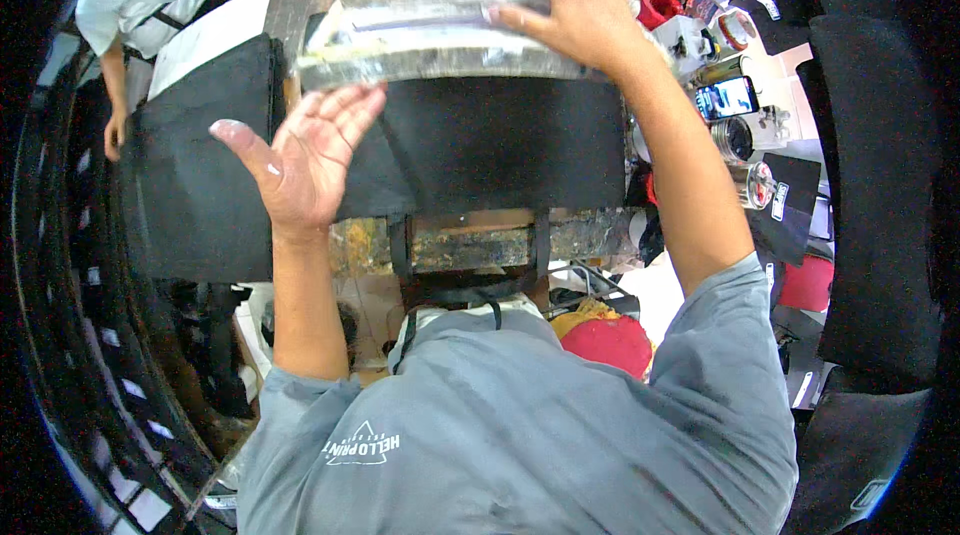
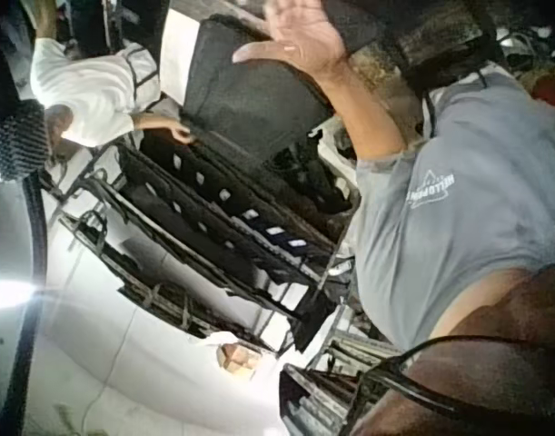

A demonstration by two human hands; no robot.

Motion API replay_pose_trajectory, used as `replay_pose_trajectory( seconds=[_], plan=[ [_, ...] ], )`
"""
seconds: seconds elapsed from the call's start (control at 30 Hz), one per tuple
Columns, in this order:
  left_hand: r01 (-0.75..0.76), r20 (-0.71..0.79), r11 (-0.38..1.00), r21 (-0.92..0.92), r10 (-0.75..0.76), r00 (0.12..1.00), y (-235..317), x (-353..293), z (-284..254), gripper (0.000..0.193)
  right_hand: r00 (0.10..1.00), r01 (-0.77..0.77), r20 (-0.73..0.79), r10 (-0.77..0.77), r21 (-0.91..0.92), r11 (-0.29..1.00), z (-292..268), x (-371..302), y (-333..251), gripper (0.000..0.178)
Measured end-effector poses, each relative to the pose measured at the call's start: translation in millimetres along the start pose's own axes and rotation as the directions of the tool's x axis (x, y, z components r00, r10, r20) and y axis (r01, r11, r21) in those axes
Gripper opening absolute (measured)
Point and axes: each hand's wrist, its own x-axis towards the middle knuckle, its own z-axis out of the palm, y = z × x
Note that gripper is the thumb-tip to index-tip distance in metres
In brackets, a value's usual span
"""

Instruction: The person screen prints a design onto black bags, applying ink to the screen with a squeegee, lowering the screen onto the bags, and passing the printed bags to another person.

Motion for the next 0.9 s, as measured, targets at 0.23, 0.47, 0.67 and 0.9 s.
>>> replay_pose_trajectory(
  seconds=[0.23,0.47,0.67,0.9],
  plan=[
    [0.379,-0.52,0.925,-0.027,-0.337,0.785,-56.8,-77.3,-62.5,0.144,0.923,-0.156,0.376,0.083,0.169,0.973,82.4,-48.5,-3.2,0.063],
    [0.438,-0.593,0.896,0.072,-0.314,0.741,-83.5,-84.0,-84.0,0.126,0.944,-0.11,0.325,0.064,0.125,0.986,106.1,-131.6,-51.2,0.056],
    [0.506,-0.634,0.858,0.093,-0.341,0.694,-95.4,-90.3,-105.1,0.123,0.937,-0.172,0.316,0.15,0.043,0.984,154.8,-82.5,-28.8,0.046],
    [0.903,-0.634,0.426,0.055,-0.683,0.361,-57.6,-70.4,-123.4,0.104,0.902,-0.152,0.427,0.061,0.181,0.972,192.9,6.0,37.5,0.044]
  ],
)
